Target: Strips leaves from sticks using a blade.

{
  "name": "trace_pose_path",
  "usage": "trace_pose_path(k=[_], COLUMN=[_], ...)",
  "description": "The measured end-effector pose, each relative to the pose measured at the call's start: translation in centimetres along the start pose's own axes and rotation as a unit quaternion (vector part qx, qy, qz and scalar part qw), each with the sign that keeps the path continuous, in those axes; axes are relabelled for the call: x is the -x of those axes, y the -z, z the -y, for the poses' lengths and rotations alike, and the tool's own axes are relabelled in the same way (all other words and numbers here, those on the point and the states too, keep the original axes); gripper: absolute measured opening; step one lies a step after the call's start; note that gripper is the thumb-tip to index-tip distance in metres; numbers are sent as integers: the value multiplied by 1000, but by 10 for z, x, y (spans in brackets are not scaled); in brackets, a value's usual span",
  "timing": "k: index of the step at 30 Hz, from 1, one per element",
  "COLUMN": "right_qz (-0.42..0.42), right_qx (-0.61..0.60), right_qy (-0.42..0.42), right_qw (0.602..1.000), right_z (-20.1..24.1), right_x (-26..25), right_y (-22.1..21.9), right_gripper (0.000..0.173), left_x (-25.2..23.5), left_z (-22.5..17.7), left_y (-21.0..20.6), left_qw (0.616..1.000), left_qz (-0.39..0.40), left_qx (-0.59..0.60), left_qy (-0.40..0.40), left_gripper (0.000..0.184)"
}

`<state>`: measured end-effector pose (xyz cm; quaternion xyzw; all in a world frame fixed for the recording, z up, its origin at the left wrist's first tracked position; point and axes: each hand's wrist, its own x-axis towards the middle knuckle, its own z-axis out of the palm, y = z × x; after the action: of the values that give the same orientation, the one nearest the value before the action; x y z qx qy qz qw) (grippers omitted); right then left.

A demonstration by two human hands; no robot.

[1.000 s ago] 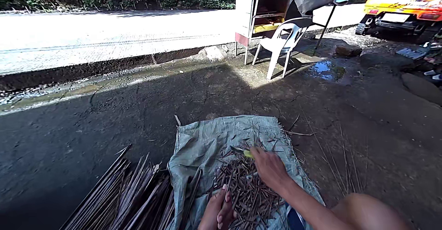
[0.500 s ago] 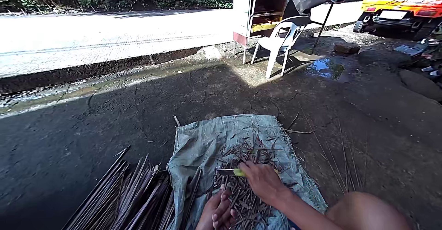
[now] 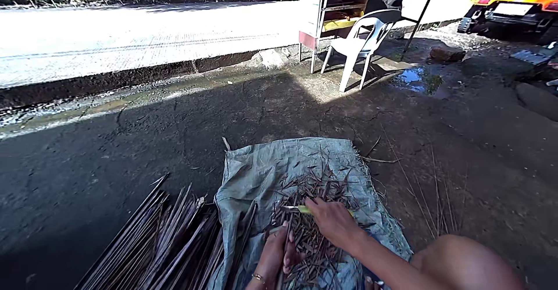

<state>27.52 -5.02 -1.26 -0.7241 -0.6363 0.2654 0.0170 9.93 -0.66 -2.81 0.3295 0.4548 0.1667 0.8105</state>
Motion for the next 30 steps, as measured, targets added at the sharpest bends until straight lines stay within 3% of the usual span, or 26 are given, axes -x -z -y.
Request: trace_pose_path(k=[7,12,15,17,22,25,30], right_qz=[-66,-135,-83,-71,-43,-124,-69], right_qx=[-2,74,53,29,-15,42,53], right_qy=[33,-51,-167,-190,-1,33,-120], right_qw=[997,987,981,979,999,991,989], right_z=[-5,-30,-36,-36,8,-7,-30], right_x=[2,-20,-24,-21,3,-9,-26], right_y=[-14,9,33,45,1,-10,26], right_gripper=[26,30,36,35,27,23,33], left_x=[0,-4,-2,0,-3,-3,-3], left_z=[3,-3,-4,-2,-5,-6,-7], left_y=[5,-2,-2,-1,1,-3,-6], left_qw=[999,999,998,998,998,998,997], left_qz=[42,19,27,34,23,7,16], left_qx=[15,39,49,51,48,66,78], left_qy=[-21,-15,-18,-18,-22,-4,0], left_gripper=[52,51,53,52,51,51,50])
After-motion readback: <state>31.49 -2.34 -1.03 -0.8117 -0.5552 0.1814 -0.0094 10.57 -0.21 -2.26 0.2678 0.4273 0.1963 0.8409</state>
